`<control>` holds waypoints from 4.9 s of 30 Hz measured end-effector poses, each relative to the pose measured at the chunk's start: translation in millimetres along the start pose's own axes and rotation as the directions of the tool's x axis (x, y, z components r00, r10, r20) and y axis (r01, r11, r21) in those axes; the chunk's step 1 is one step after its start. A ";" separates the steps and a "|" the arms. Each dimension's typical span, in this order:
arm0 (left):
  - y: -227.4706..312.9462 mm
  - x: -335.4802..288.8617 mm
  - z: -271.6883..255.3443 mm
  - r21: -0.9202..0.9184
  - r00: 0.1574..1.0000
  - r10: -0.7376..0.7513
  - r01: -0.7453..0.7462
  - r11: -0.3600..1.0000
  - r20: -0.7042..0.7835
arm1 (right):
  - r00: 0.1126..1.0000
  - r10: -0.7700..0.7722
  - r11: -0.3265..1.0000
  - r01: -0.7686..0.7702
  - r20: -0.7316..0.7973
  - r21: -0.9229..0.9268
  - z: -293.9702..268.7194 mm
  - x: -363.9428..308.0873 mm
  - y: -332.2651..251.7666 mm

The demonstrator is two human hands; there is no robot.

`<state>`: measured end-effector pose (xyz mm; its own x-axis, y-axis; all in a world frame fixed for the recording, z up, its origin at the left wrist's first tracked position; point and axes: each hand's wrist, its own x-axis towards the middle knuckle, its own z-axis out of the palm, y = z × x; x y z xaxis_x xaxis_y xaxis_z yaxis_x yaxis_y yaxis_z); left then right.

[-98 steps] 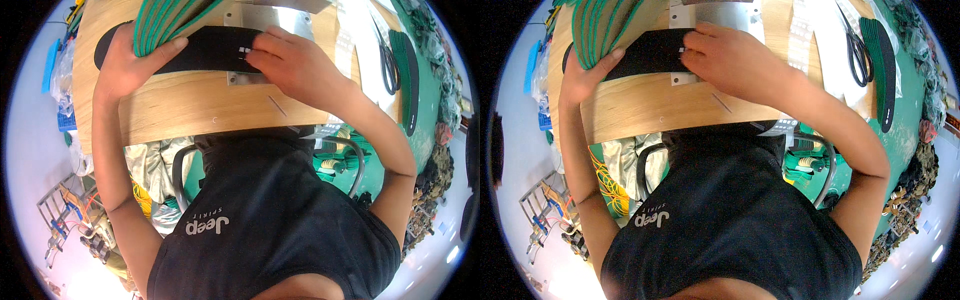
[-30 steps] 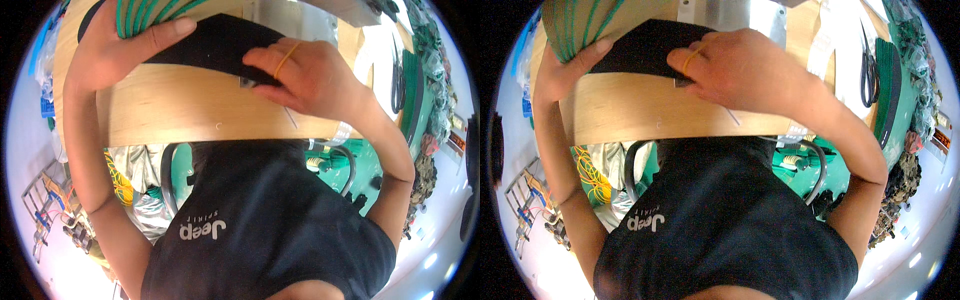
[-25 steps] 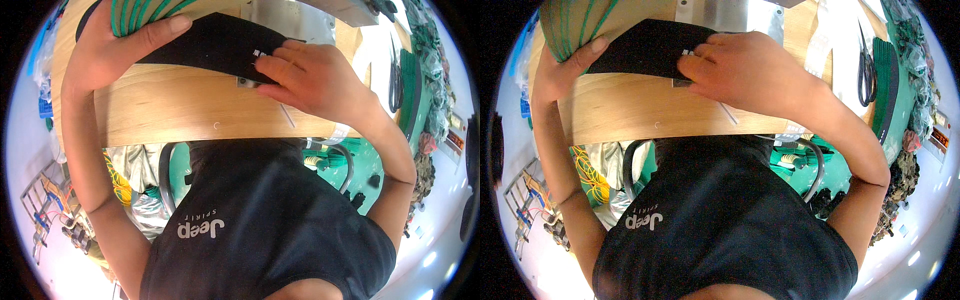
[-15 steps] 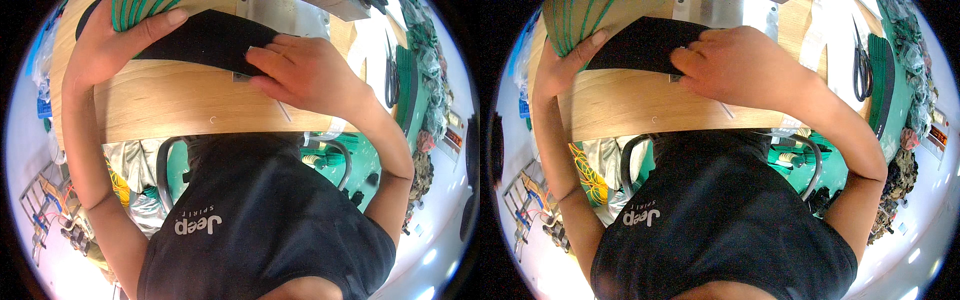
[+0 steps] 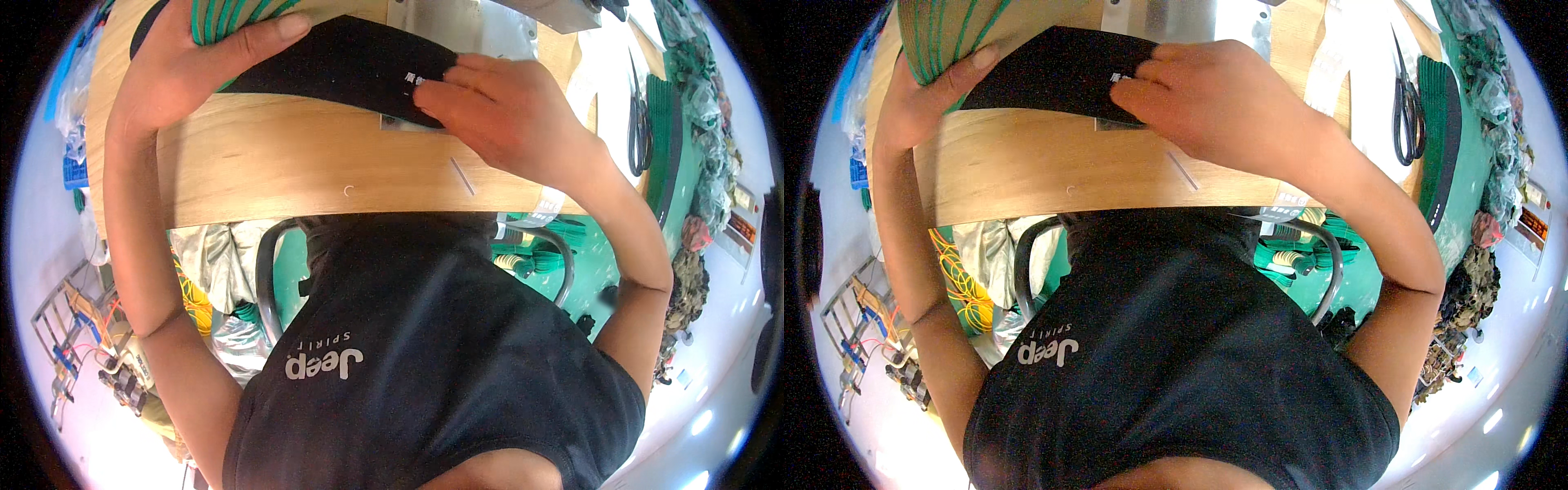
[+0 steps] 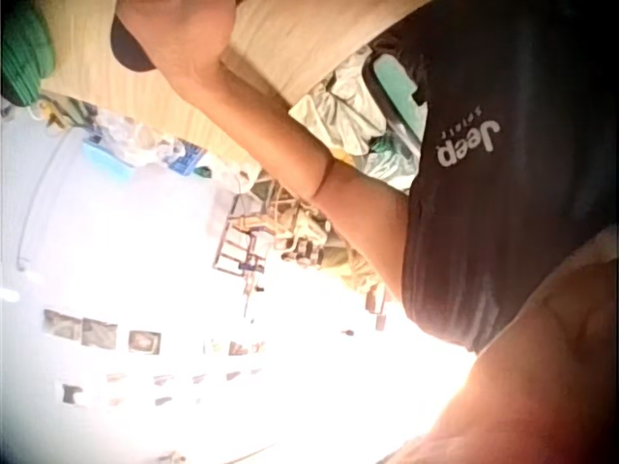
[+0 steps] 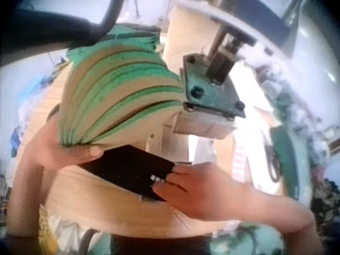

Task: The person cuts small circular labels from a plastic sheet using scissors and applies them to a stack of green insoles on a wooden table, then secures the stack with a rubber band and places it into a box.

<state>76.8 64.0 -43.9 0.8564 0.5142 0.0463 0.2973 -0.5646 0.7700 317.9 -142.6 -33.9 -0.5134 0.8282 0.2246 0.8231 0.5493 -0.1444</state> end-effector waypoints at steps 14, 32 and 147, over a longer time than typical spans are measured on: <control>3.3 -2.6 1.7 -0.056 0.996 -0.086 0.087 0.995 0.008 | 0.994 0.107 0.989 -0.107 0.006 0.101 -20.6 -28.8 -14.1; 0.2 -4.9 -2.4 -0.036 0.990 -0.140 0.140 0.990 -0.010 | 0.994 -0.061 0.985 0.075 -0.090 0.156 8.6 -16.6 8.4; 16.1 -17.4 9.7 0.095 0.987 -0.157 0.160 0.982 -0.044 | 0.989 0.097 0.969 -0.068 -0.115 0.239 20.1 -30.1 4.0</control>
<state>70.7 39.7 -38.5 0.7800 0.6240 -0.0473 0.4696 -0.5337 0.7033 331.7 -163.1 -60.6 -0.3995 0.8597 0.3184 0.7741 0.5024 -0.3852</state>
